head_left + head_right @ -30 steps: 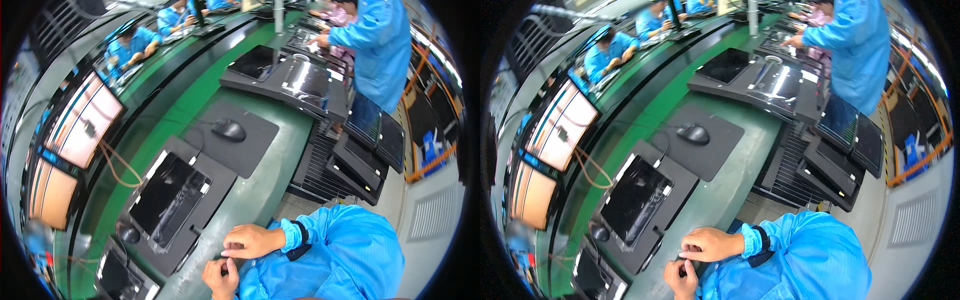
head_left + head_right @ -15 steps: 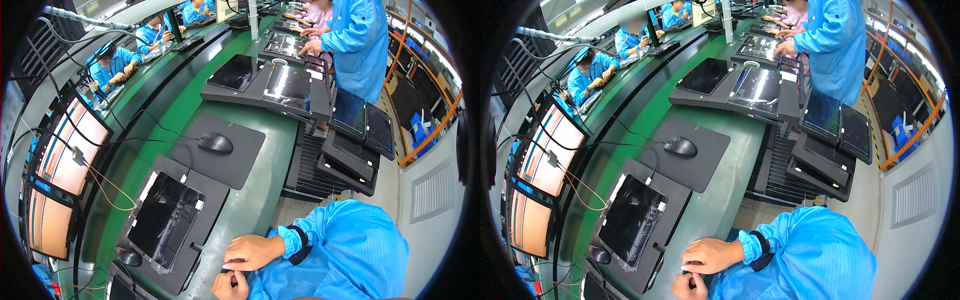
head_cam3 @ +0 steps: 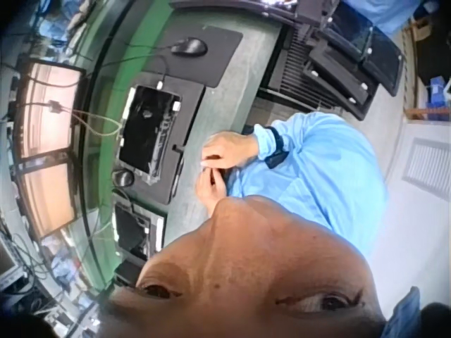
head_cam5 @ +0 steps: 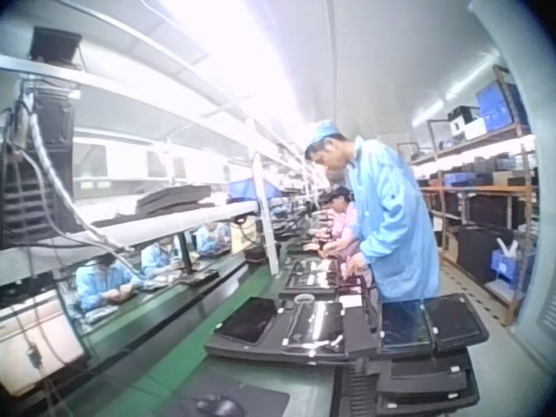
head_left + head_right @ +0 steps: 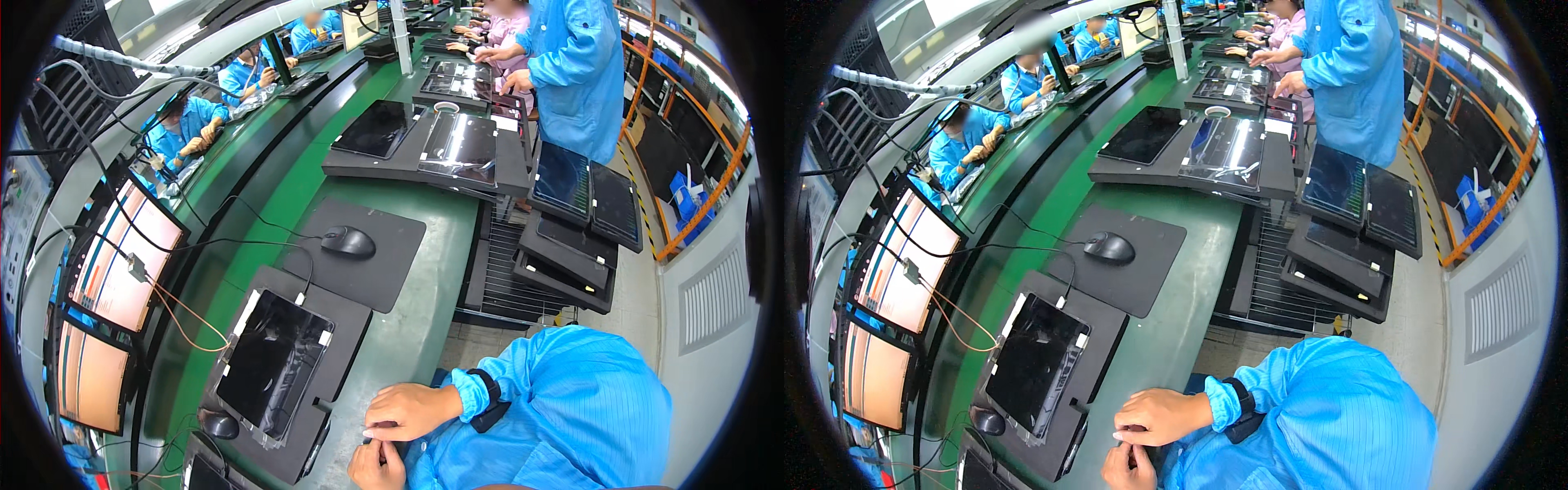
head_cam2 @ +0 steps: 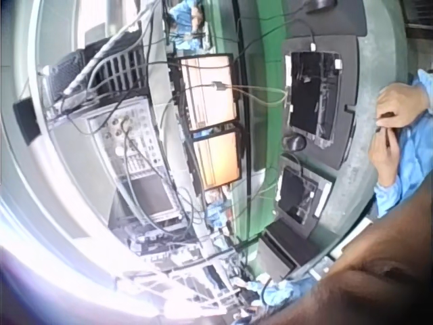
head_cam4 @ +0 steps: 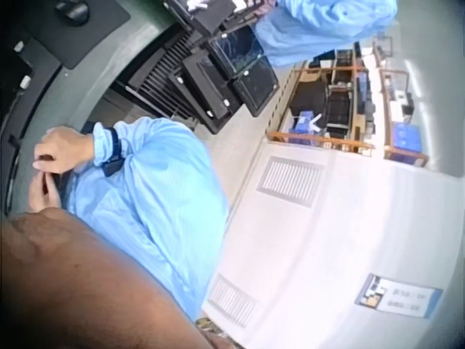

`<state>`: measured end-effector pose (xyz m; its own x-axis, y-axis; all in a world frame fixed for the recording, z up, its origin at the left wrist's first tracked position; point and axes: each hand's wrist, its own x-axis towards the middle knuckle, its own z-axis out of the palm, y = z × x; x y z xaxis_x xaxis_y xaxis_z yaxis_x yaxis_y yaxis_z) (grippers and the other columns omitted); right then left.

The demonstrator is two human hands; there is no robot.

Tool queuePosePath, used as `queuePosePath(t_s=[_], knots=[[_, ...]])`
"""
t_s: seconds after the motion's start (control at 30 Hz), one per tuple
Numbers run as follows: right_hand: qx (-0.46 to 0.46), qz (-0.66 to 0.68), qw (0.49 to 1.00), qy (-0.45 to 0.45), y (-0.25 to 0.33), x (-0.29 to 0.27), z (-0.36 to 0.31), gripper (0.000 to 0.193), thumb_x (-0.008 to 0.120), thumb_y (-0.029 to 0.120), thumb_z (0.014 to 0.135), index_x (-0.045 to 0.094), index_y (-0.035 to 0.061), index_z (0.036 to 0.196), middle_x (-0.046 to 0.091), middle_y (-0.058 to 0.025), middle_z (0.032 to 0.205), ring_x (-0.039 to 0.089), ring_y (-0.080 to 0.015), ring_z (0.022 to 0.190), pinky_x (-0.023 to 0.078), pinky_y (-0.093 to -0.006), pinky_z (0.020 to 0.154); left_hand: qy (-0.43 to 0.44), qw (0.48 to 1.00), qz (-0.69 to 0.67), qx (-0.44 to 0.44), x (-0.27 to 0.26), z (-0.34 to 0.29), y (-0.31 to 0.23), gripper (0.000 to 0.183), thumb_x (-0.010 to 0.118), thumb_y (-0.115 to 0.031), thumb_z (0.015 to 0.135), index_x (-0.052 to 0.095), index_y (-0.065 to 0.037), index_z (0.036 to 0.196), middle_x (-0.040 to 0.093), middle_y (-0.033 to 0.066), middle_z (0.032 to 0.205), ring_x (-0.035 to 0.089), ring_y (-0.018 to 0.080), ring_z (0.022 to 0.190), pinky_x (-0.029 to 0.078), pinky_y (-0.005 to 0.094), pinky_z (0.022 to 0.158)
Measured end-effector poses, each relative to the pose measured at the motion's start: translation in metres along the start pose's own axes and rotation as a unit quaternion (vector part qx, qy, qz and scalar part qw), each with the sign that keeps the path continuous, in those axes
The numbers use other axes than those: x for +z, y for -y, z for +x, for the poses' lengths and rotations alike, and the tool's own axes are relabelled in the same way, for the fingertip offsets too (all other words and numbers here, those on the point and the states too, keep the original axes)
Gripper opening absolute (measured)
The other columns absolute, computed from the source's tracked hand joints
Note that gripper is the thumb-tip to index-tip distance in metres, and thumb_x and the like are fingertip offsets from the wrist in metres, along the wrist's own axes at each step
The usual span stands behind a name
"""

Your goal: Testing and labeling tablet computers on an electronics assembly line.

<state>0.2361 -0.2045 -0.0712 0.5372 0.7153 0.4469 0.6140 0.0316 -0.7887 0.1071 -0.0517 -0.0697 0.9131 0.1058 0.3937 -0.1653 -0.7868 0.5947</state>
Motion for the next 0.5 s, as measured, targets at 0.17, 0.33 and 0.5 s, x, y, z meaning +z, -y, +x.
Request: queuePosePath(t_s=[0.17,0.33,0.5], knots=[[0.006,-0.003,1.0,-0.011,0.001,0.001,-0.002,0.02,0.065,0.021,0.1,0.064,0.0044,0.09,0.065,-0.0082,0.081,0.063,-0.0296,0.077,0.05,-0.04,0.073,-0.003,1.0,-0.011,-0.005,-0.001,0.003,-0.006,0.005,0.072,-0.005,0.091,0.071,0.0,0.094,0.067,0.0215,0.08,0.062,0.0416,0.069,0.05,0.0473,0.062],[-0.007,0.002,1.0,-0.028,0.003,0.002,-0.001,0.023,0.064,0.023,0.1,0.062,0.0052,0.086,0.062,-0.0082,0.076,0.061,-0.0297,0.072,0.049,-0.0403,0.071,-0.006,1.0,-0.016,-0.009,-0.003,0.006,-0.011,0.007,0.072,-0.006,0.092,0.068,-0.001,0.089,0.065,0.0204,0.078,0.061,0.0401,0.067,0.049,0.0467,0.061],[0.006,-0.04,0.999,-0.007,0.004,-0.002,-0.001,0.016,0.07,0.02,0.096,0.07,0.0048,0.09,0.068,-0.0058,0.081,0.064,-0.028,0.074,0.051,-0.0388,0.069,0.016,0.998,-0.041,-0.043,-0.006,0.004,-0.012,0.007,0.072,-0.011,0.092,0.071,-0.004,0.093,0.065,0.0189,0.077,0.062,0.0384,0.068,0.05,0.0442,0.063]])
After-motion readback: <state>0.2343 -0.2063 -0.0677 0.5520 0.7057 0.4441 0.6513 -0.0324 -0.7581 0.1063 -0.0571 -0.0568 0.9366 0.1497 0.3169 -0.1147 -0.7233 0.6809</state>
